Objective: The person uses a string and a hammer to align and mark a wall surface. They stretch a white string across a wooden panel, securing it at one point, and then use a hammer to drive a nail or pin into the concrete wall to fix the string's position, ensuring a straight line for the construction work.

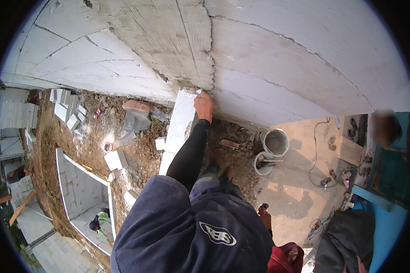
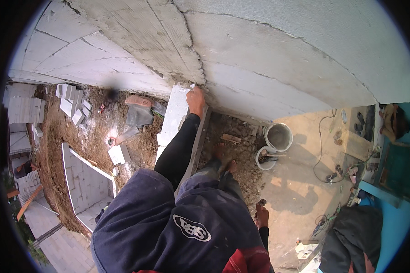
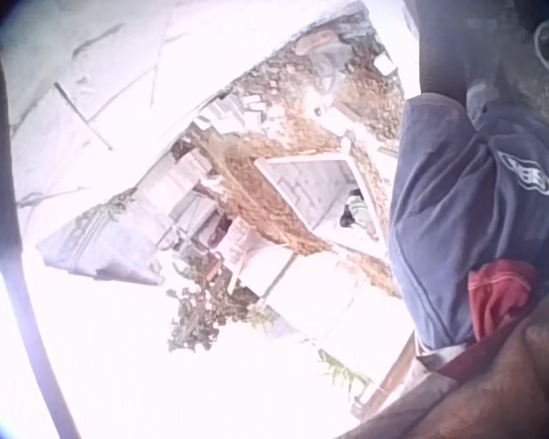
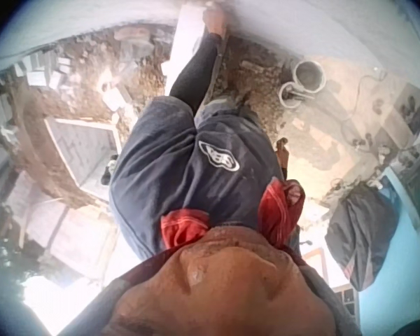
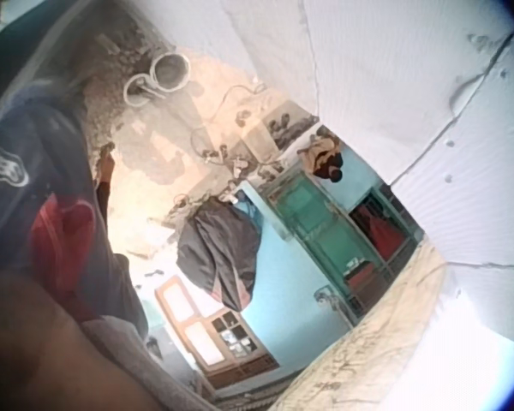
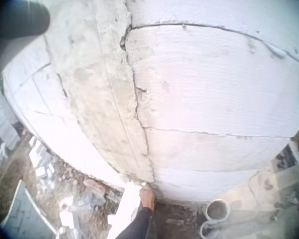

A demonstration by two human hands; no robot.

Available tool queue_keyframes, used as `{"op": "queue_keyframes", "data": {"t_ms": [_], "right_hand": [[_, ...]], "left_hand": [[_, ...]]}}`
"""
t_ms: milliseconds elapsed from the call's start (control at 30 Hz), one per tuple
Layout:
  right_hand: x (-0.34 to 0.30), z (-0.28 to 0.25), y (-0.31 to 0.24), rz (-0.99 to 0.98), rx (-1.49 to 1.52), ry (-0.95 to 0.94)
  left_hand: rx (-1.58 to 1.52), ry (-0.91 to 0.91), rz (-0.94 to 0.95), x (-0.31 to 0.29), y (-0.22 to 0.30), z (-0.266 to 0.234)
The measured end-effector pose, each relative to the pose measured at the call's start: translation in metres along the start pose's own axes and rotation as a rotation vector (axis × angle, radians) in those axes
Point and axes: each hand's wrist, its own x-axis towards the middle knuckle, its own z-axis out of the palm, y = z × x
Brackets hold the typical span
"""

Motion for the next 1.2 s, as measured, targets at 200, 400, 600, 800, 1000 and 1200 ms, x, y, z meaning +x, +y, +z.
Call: {"op": "queue_keyframes", "data": {"t_ms": [200,400,600,800,1000,1200], "right_hand": [[0.007,0.005,0.059,-0.098,-0.325,-0.04],[0.007,0.002,0.055,-0.077,-0.325,-0.036],[0.006,-0.001,0.044,-0.067,-0.282,-0.018],[0.005,-0.006,0.049,-0.089,-0.382,-0.037],[0.018,-0.016,0.043,-0.077,-0.252,0.047],[0.029,-0.019,0.04,-0.093,-0.178,0.034]], "left_hand": [[-0.752,-0.303,-0.593,-0.016,0.053,-0.026],[-0.958,-0.135,-0.578,-0.027,0.049,-0.005],[-1.054,-0.107,-0.686,-0.029,0.056,-0.005],[-1.254,-0.072,-0.759,-0.023,0.049,0.002],[-1.346,-0.17,-0.743,-0.03,0.044,0.018],[-1.234,-0.085,-0.715,-0.033,0.057,-0.004]]}}
